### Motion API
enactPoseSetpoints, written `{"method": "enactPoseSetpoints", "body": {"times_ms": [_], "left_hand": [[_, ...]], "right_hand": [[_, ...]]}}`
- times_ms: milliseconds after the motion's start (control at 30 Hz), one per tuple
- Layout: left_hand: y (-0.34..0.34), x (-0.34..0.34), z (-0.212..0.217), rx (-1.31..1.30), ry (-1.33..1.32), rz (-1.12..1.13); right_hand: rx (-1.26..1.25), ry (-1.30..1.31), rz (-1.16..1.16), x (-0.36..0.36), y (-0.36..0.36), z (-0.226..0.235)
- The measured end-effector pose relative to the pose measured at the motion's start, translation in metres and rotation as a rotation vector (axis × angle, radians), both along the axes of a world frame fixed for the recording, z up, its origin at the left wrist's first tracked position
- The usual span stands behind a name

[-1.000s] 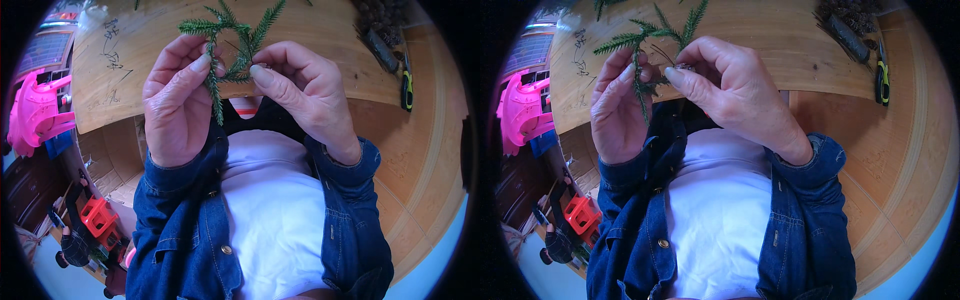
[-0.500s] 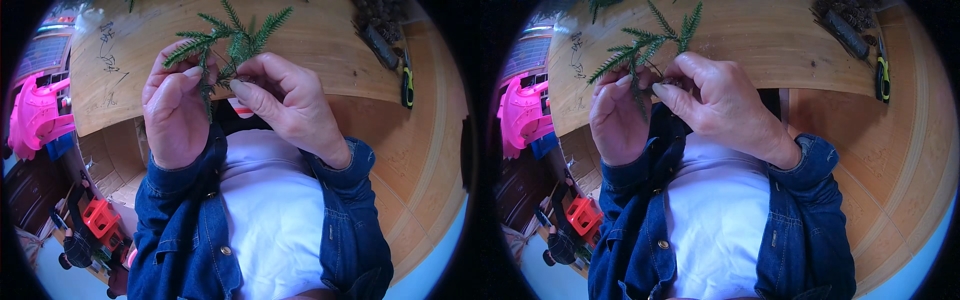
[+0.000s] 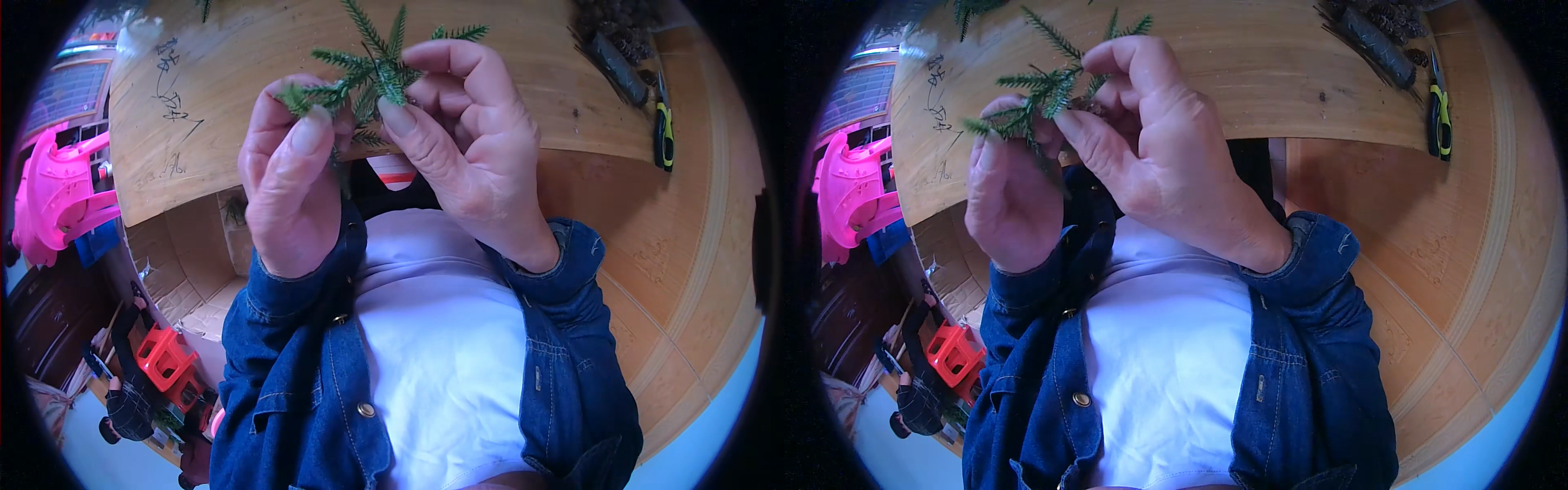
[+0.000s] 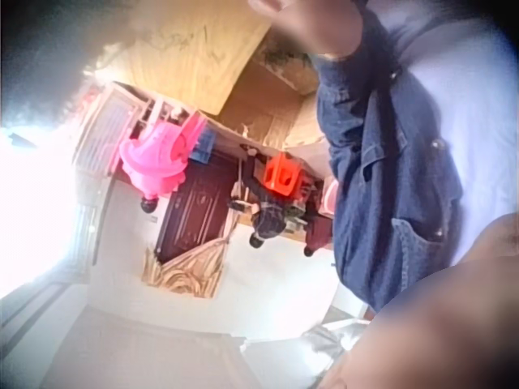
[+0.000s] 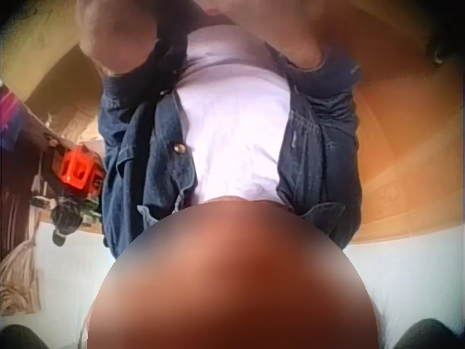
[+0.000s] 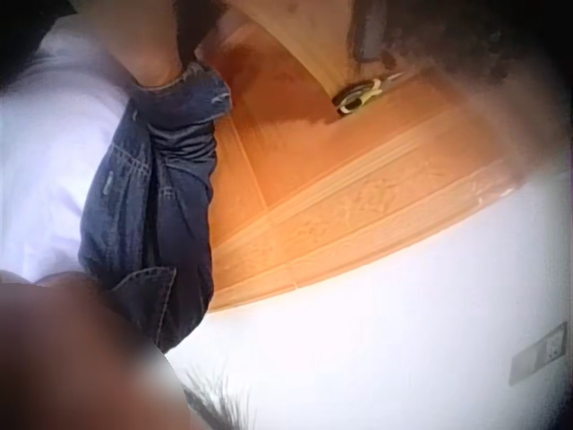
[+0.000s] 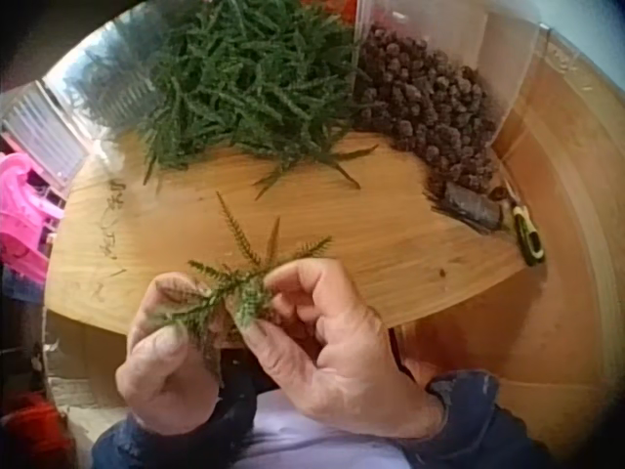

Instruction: Assembling decorative items using pine cones, wire, and evergreen branches.

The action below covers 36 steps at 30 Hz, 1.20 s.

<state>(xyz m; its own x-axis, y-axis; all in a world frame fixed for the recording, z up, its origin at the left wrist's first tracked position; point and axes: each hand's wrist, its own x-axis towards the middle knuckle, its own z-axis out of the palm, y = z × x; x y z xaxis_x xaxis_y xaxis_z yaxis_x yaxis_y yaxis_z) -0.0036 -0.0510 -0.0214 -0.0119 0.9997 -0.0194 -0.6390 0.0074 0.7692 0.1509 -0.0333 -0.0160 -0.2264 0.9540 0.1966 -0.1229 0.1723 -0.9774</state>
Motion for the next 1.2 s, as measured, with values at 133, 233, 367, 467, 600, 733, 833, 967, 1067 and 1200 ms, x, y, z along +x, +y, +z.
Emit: {"method": "enactPoseSetpoints", "body": {"times_ms": [133, 233, 367, 467, 600, 733, 833, 967, 1067, 1200], "left_hand": [[-0.004, 0.008, 0.000, 0.052, 0.083, 0.070], [-0.003, 0.006, -0.003, 0.077, 0.099, 0.062], [-0.002, 0.004, 0.001, 0.072, 0.145, 0.025], [-0.002, 0.007, 0.007, 0.012, 0.290, 0.065], [-0.002, 0.008, 0.006, 0.001, 0.276, 0.082], [-0.004, 0.007, 0.005, 0.000, 0.285, 0.070], [-0.005, 0.010, 0.011, 0.000, 0.259, 0.055], [-0.002, 0.010, 0.007, -0.018, 0.279, 0.114], [-0.002, 0.008, 0.004, 0.009, 0.274, 0.124], [-0.002, 0.001, -0.001, 0.051, 0.262, 0.110]], "right_hand": [[0.030, -0.006, 0.008, -0.004, -0.004, -0.001], [0.149, -0.127, -0.005, -0.004, -0.005, -0.006], [0.115, -0.127, 0.025, -0.004, -0.006, -0.005], [0.139, -0.118, 0.031, -0.004, -0.006, -0.007], [0.180, -0.123, 0.008, -0.004, -0.007, -0.011], [0.140, -0.110, 0.019, -0.002, -0.007, -0.008], [0.111, -0.087, 0.029, -0.002, -0.007, -0.006], [0.120, -0.074, 0.033, -0.001, -0.006, -0.008], [0.144, -0.103, 0.051, 0.001, -0.002, -0.011], [0.303, -0.233, 0.080, 0.004, 0.006, -0.011]]}}
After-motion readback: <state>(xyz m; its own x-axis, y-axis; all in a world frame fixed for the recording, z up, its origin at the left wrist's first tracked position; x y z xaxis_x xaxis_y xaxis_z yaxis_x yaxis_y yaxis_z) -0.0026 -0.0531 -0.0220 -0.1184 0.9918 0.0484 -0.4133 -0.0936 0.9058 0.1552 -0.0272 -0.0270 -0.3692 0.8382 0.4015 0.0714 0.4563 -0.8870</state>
